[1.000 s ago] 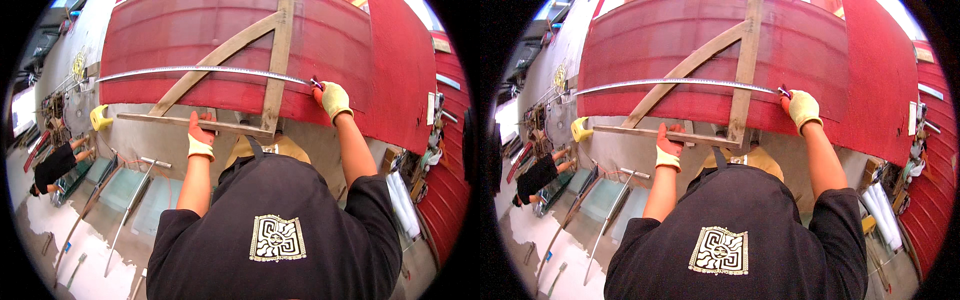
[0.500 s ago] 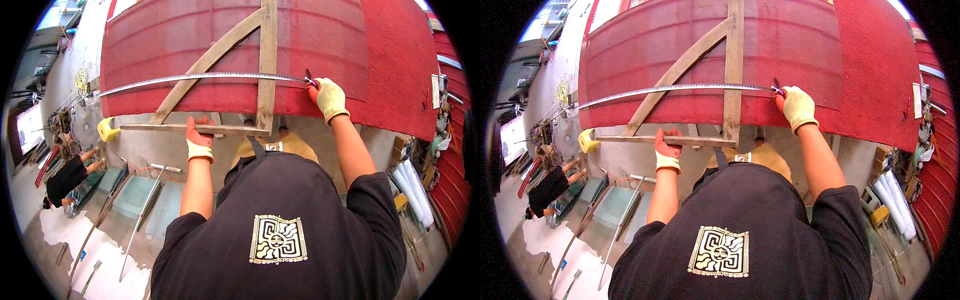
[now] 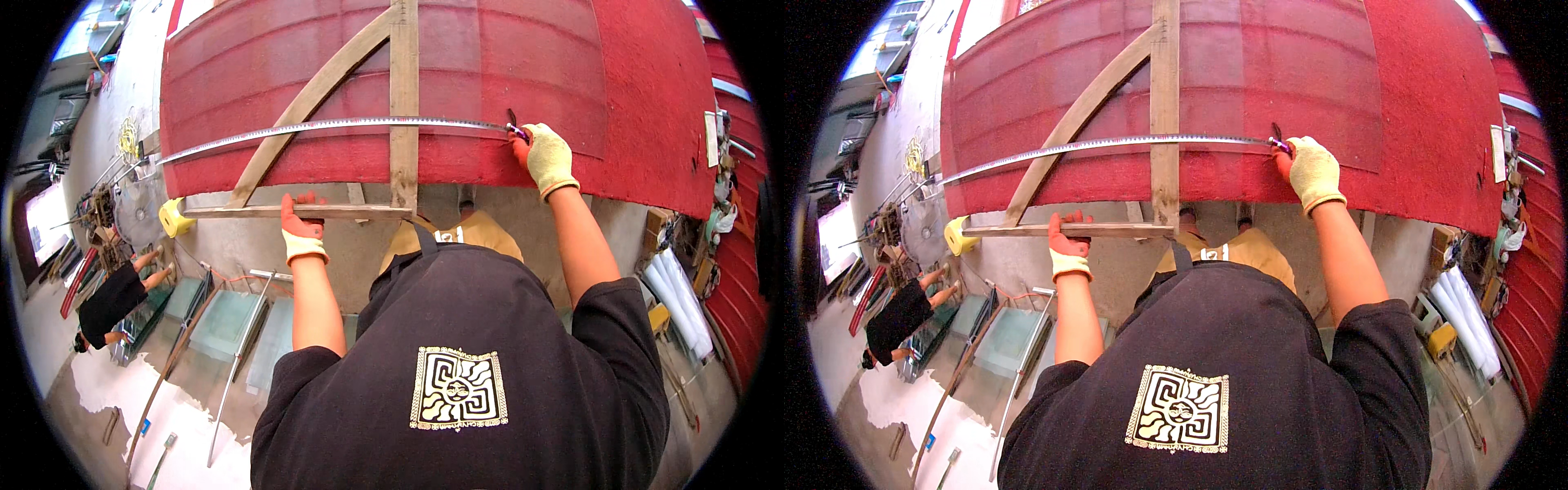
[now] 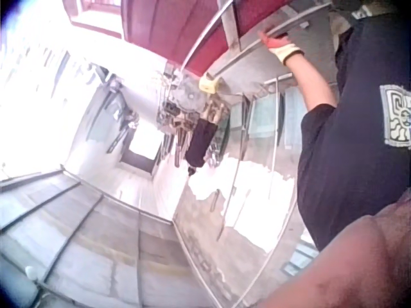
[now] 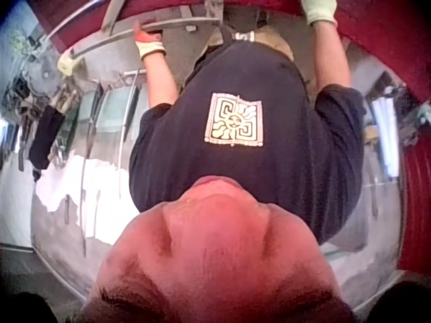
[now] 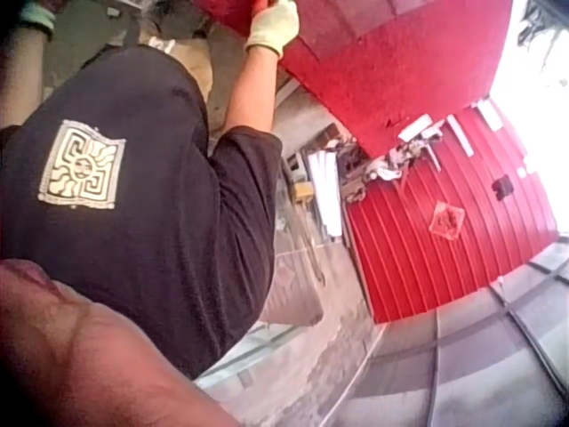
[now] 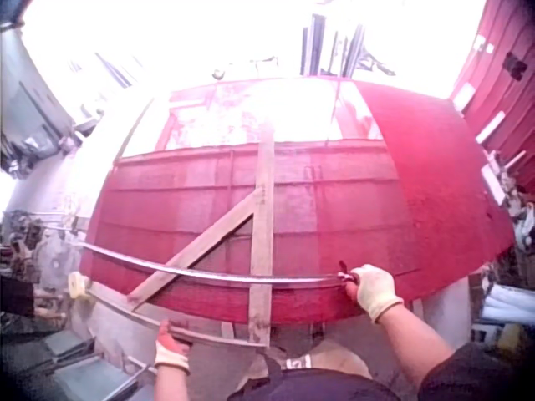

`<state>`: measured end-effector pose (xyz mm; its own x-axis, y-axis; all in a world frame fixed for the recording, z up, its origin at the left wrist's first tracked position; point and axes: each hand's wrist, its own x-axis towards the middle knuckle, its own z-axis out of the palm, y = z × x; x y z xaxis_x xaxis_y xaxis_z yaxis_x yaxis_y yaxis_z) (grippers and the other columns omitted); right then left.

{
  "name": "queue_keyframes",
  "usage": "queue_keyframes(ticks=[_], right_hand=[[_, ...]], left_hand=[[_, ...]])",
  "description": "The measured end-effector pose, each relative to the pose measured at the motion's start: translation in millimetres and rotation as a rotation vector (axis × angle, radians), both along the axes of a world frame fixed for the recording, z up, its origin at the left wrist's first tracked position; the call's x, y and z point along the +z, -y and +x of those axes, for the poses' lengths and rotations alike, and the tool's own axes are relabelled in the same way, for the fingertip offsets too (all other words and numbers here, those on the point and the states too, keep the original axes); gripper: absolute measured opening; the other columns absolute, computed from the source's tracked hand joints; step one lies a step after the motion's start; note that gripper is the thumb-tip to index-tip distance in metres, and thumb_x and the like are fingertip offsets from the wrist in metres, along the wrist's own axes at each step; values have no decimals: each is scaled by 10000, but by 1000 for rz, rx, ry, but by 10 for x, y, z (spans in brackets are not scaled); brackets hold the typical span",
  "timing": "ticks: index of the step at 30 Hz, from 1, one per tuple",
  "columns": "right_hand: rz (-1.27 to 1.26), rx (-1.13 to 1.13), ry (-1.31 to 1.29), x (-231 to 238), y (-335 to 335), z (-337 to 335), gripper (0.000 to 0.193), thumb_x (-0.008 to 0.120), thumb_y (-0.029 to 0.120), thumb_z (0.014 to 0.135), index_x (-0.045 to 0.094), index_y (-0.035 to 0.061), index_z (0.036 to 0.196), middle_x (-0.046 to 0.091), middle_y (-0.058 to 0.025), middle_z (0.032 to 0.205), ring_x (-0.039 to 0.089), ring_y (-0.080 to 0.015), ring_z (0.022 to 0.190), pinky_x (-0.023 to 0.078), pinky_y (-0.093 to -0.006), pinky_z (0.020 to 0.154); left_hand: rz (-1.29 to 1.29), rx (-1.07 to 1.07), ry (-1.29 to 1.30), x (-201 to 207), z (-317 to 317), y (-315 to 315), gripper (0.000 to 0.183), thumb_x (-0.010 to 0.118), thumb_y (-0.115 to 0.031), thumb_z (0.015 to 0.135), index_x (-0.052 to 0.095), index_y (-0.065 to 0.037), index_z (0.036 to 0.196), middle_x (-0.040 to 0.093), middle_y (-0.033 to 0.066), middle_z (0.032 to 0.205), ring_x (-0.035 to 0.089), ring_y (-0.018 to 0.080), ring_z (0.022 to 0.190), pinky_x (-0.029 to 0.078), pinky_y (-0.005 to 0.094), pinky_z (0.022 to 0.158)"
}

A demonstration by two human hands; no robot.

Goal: The person measures a large pane of glass on a workbench using a tape measure and marks it with a pen, then moves a wooden guide and a large metal T-square over the surface.

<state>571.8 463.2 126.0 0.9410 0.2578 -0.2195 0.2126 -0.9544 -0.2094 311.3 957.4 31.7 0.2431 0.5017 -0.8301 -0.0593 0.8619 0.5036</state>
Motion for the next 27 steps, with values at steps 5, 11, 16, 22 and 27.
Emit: queue_keyframes(ticks=[5,11,16,22,27], right_hand=[[-15,1,26,-38,94,4,340,724,411,947,779,136,1140,735,-141,1053,735,-373,972,588,-479,848],[-26,18,2,-13,69,-6,344,735,395,936,776,131,1154,731,-123,1090,732,-356,998,586,-468,865],[-34,7,1,-29,117,-29,331,737,395,937,783,129,1128,731,-116,1085,733,-351,995,585,-467,868],[-24,14,5,-5,118,-25,328,748,394,933,786,126,1118,732,-113,1077,735,-350,992,587,-465,865],[-23,20,10,-59,189,-9,322,752,383,931,788,125,1120,733,-117,1084,734,-353,996,588,-460,868]], left_hand=[[-10,-16,43,-13,-37,-1,289,722,-349,1006,587,-160,1178,613,27,1090,653,307,1124,526,642,1004],[-17,-37,57,8,-8,-40,317,733,-352,1001,569,-162,1194,617,33,1094,655,319,1131,520,650,1016],[-10,-31,78,-37,-22,-24,341,729,-357,1004,552,-162,1222,596,54,1134,652,329,1140,519,661,1016],[10,-32,65,-11,-18,-31,315,717,-342,1011,563,-158,1216,592,57,1123,656,336,1121,523,670,1021],[-1,-32,70,20,20,33,301,715,-317,1012,572,-162,1227,608,53,1100,658,324,1092,534,654,1023]])
